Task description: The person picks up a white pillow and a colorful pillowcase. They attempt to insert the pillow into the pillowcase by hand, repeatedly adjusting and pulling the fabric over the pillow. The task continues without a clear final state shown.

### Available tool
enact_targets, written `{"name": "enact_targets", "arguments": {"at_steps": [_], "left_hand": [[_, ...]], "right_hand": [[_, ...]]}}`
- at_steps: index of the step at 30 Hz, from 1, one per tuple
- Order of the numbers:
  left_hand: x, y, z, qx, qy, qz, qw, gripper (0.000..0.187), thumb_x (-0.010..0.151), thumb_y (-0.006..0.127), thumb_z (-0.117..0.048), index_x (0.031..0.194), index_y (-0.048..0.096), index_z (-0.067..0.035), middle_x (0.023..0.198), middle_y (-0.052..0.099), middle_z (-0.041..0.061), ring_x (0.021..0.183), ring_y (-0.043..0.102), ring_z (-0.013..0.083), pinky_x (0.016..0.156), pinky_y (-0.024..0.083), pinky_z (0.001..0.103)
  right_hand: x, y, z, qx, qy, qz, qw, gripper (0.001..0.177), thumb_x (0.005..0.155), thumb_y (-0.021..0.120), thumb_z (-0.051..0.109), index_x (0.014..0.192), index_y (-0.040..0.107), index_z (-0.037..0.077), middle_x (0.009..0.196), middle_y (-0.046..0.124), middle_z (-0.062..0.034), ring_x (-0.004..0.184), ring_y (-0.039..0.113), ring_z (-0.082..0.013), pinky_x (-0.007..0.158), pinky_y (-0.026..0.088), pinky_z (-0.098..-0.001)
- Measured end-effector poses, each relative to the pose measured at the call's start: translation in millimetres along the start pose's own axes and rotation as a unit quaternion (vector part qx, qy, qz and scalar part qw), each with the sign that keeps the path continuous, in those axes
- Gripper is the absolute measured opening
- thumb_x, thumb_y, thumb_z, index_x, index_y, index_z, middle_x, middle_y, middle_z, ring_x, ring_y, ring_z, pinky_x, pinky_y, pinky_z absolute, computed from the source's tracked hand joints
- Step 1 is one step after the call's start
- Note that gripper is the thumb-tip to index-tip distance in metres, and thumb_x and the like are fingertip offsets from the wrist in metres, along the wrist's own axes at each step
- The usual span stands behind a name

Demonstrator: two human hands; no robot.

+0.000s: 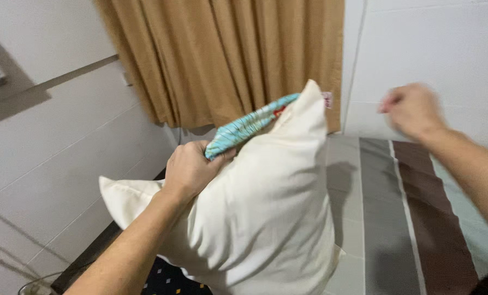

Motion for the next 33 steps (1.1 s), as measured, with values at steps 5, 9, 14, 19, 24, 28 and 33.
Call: {"name": "enact_targets", "arguments": {"at_steps": [5, 9, 14, 19, 24, 28, 33], "left_hand": [[33.3, 13.8, -7.6, -0.221, 0.064, -0.058, 0.971, 0.049, 0.096, 0.057, -0.049, 0.112, 0.073, -0.005, 0.095, 0.076, 0.019, 0.084, 0.074, 0.032, 0.082, 0.054, 0.038], [41.2, 21.7, -9.4, -0.228, 0.086, -0.052, 0.968, 0.048, 0.102, 0.052, -0.046, 0.113, 0.07, -0.002, 0.095, 0.074, 0.02, 0.088, 0.07, 0.0293, 0.084, 0.052, 0.037], [26.1, 22.7, -12.4, -0.277, 0.256, -0.077, 0.923, 0.037, 0.103, 0.06, -0.034, 0.116, 0.068, -0.001, 0.102, 0.075, 0.017, 0.09, 0.071, 0.0221, 0.085, 0.055, 0.032], [34.6, 13.0, 3.3, -0.32, 0.192, -0.22, 0.901, 0.037, 0.104, 0.062, -0.036, 0.115, 0.072, -0.002, 0.093, 0.077, 0.009, 0.081, 0.067, 0.0114, 0.076, 0.055, 0.027], [45.9, 29.3, 36.5, -0.406, 0.097, -0.238, 0.877, 0.044, 0.104, 0.06, -0.042, 0.114, 0.075, -0.002, 0.083, 0.066, 0.002, 0.072, 0.054, 0.0096, 0.064, 0.048, 0.028], [59.9, 24.9, 51.0, -0.371, 0.069, -0.254, 0.891, 0.047, 0.105, 0.057, -0.046, 0.109, 0.074, -0.002, 0.077, 0.063, 0.0, 0.07, 0.053, 0.0105, 0.065, 0.047, 0.028], [65.3, 31.6, 56.6, -0.277, 0.075, -0.164, 0.944, 0.049, 0.104, 0.056, -0.046, 0.104, 0.074, -0.001, 0.078, 0.064, 0.003, 0.071, 0.054, 0.0131, 0.067, 0.048, 0.03]], "right_hand": [[-36.0, 25.6, 113.5, 0.19, -0.056, 0.083, 0.977, 0.034, 0.084, 0.072, 0.021, 0.115, 0.066, 0.008, 0.105, 0.074, -0.0107, 0.096, 0.072, -0.0233, 0.086, 0.058, -0.0377], [-58.4, 6.6, 195.2, 0.066, -0.189, 0.042, 0.979, 0.047, 0.082, 0.08, 0.03, 0.119, 0.064, 0.006, 0.125, 0.065, -0.0173, 0.123, 0.055, -0.0341, 0.104, 0.041, -0.0464], [-56.1, 22.3, 242.4, 0.11, -0.368, -0.035, 0.923, 0.079, 0.063, 0.087, 0.025, 0.132, 0.059, -0.002, 0.126, 0.06, -0.0276, 0.127, 0.047, -0.0498, 0.105, 0.03, -0.0613], [4.0, 46.1, 204.1, -0.022, -0.174, 0.031, 0.984, 0.044, 0.073, 0.083, 0.014, 0.116, 0.075, 0.016, 0.105, 0.075, -0.0146, 0.094, 0.074, -0.0307, 0.097, 0.056, -0.0407], [46.9, 22.7, 118.0, -0.156, -0.049, -0.041, 0.986, 0.025, 0.082, 0.084, 0.014, 0.106, 0.079, 0.01, 0.094, 0.076, -0.0164, 0.082, 0.072, -0.0319, 0.078, 0.057, -0.0476], [60.8, 2.6, 82.7, -0.056, 0.075, -0.03, 0.995, 0.018, 0.09, 0.075, 0.008, 0.107, 0.073, 0.003, 0.091, 0.075, -0.023, 0.074, 0.072, -0.0308, 0.069, 0.058, -0.0436], [17.3, 22.2, 55.5, 0.167, 0.199, 0.037, 0.965, 0.019, 0.1, 0.05, -0.005, 0.116, 0.059, -0.005, 0.094, 0.069, -0.0231, 0.064, 0.072, -0.0303, 0.055, 0.061, -0.042]]}}
Point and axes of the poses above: each hand's wrist, its own x-axis towards the middle knuckle, its own y-axis out of the palm, z = x × y, the point moved 2 cm from there along x, towards the middle knuckle
